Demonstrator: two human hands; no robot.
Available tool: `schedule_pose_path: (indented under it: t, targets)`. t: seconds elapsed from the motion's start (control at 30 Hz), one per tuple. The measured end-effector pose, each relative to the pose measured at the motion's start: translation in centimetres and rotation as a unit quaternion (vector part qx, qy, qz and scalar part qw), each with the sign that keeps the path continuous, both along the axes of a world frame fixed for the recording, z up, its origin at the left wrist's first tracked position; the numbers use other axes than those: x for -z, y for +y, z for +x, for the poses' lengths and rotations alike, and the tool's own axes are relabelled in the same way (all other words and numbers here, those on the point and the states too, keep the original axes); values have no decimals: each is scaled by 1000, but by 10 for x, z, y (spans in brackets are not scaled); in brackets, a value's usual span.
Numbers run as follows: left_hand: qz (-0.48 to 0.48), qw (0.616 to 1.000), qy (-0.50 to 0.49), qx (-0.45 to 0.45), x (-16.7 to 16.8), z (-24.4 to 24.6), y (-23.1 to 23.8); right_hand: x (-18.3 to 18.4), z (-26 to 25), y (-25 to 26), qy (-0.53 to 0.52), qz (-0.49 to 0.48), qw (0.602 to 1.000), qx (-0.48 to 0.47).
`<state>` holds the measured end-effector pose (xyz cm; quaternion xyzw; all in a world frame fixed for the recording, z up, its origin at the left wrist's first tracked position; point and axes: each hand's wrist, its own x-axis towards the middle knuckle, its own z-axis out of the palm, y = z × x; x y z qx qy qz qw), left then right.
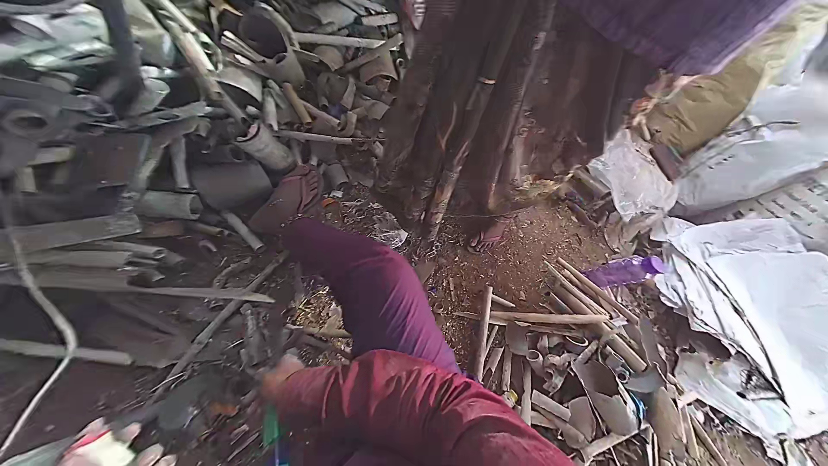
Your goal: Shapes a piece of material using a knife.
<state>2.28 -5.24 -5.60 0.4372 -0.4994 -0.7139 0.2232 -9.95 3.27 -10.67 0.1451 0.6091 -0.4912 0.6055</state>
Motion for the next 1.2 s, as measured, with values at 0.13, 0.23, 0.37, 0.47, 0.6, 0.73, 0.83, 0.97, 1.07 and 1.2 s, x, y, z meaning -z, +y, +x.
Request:
schedule_pose_path:
  t: [0.13, 0.23, 0.37, 0.47, 0.6, 0.73, 0.83, 0.97, 1.07, 1.2]
  targets:
    - [37, 999, -26, -25, -14, -7, 13, -19, 7, 6, 70, -99, 993, -7]
    - [87, 991, -49, -87, -23, -14, 15, -10, 12, 7, 330, -204, 913, -123]
    - [107, 988, -86, -72, -28, -11, 10, 2, 17, 9, 549, -226, 774, -220]
    - [103, 986, -65, -110, -27, -11, 15, 4, 20, 10, 630, -241, 699, -237]
    - [65, 991, -31, -108, -20, -8, 15, 9, 21, 5, 729, -253, 599, -215]
    - [-1, 998, -15, -54, -14, -6, 15, 11, 18, 4, 780, -195, 549, -229]
    - [-12, 1000, 2, -6, -17, -5, 15, 12, 13, 4, 800, -191, 523, -221]
    - [4, 999, 36, 21, -17, -3, 14, 11, 12, 5, 822, -197, 492, -209]
    - [-56, 997, 40, 46, -8, 0, 14, 10, 12, 5, 821, -206, 490, -206]
    - [-88, 994, 40, 44, -7, 0, 16, 9, 7, 6, 814, -231, 484, -223]
